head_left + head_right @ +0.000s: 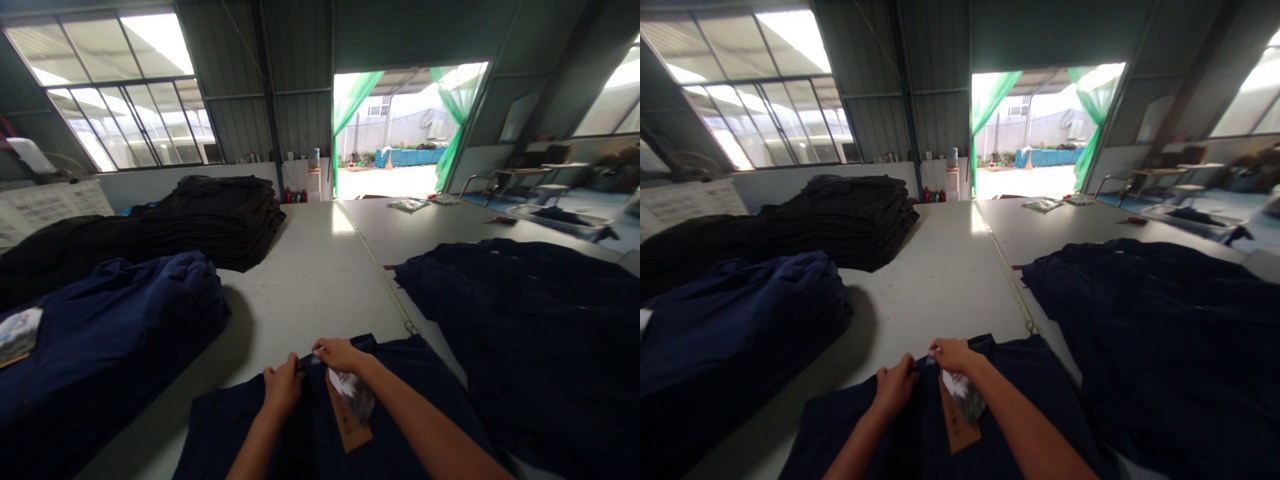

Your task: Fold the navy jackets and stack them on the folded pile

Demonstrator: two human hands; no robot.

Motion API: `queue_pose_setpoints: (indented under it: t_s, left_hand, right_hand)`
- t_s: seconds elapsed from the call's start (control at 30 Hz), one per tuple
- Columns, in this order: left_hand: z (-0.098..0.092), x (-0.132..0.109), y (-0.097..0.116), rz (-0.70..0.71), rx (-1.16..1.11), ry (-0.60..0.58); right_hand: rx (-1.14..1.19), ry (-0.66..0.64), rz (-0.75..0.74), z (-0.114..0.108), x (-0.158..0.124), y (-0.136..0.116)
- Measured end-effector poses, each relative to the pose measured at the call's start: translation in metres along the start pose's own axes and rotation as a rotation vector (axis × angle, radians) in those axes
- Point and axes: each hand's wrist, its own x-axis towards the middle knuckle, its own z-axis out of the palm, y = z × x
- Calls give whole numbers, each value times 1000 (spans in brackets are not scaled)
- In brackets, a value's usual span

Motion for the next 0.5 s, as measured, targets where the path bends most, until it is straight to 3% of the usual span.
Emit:
queue_pose_setpoints:
  t_s: [0.13,0.27,0.37,0.5]
  left_hand:
    - [9,-1,6,-55,195,111]
    - [18,-9,18,-31,150,321]
    - [24,-16,25,59,29,275]
    - [34,-25,32,93,29,162]
  right_hand:
    - [14,87,1,1,-13,3]
    - [-65,256,66,9,-39,2]
    - [-111,292,212,19,-57,0]
    - [58,219,305,33,-72,0]
